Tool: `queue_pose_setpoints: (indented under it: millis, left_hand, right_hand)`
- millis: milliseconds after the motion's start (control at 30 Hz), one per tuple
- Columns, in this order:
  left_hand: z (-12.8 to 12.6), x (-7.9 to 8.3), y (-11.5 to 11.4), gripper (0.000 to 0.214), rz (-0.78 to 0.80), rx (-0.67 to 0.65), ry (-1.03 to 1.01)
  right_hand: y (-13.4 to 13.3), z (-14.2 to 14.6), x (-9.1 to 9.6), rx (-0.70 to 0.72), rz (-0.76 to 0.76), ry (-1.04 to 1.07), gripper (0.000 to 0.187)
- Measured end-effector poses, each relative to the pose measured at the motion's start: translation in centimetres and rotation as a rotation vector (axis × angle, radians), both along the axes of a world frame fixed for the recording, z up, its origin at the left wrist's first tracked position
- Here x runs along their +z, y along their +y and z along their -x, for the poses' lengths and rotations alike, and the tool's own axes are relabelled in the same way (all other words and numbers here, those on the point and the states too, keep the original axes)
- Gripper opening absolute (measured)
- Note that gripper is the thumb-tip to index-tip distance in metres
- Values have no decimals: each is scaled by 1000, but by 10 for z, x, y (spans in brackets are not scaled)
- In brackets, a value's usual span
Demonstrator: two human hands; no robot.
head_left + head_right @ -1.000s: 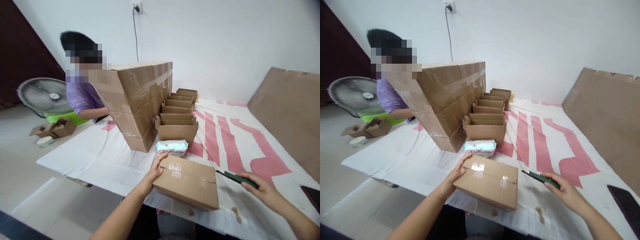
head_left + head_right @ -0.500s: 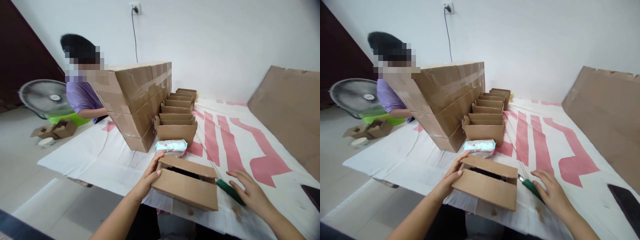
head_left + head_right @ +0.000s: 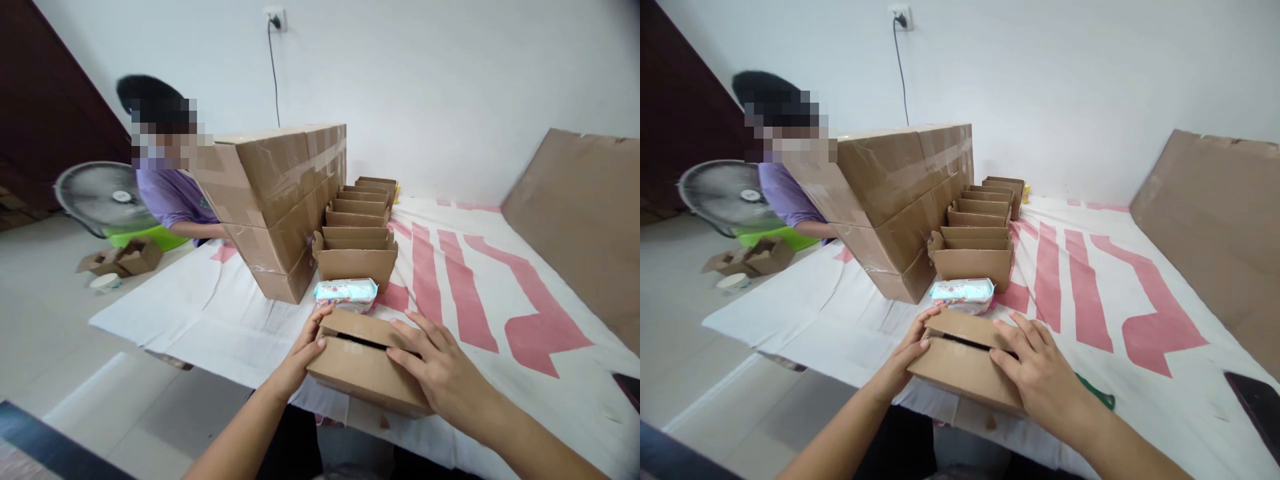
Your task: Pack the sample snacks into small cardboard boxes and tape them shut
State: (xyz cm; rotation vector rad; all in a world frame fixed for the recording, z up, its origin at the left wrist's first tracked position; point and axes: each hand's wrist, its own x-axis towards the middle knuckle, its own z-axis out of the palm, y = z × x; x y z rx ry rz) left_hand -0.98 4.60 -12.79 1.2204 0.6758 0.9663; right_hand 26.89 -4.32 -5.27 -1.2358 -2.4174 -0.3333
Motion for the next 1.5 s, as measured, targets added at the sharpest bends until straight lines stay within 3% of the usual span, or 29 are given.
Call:
queue_pose_setpoints:
  millis: [167, 600, 733, 1033, 1267, 1500]
  left_hand:
    - [0, 5, -2, 60, -26, 1, 31]
    - [0, 3, -2, 58, 3, -2, 30]
    - [0, 6, -4, 60, -17, 13, 51]
    - [1, 9, -4, 60, -32, 15, 40]
    - [2, 8, -2, 58, -6, 5, 66]
    - [0, 4, 0, 56, -24, -9, 43]
  right_hand:
    - [2, 0, 7, -10, -58, -83, 22]
    - [1, -9, 1, 59, -48, 33, 23]
    - [-1, -7, 1, 62, -104, -56, 31]
    - [5, 0, 3, 41, -127, -142, 28]
    - [3, -9, 5, 157, -119, 5, 21]
    - [-5, -18, 3, 171, 102, 273, 18]
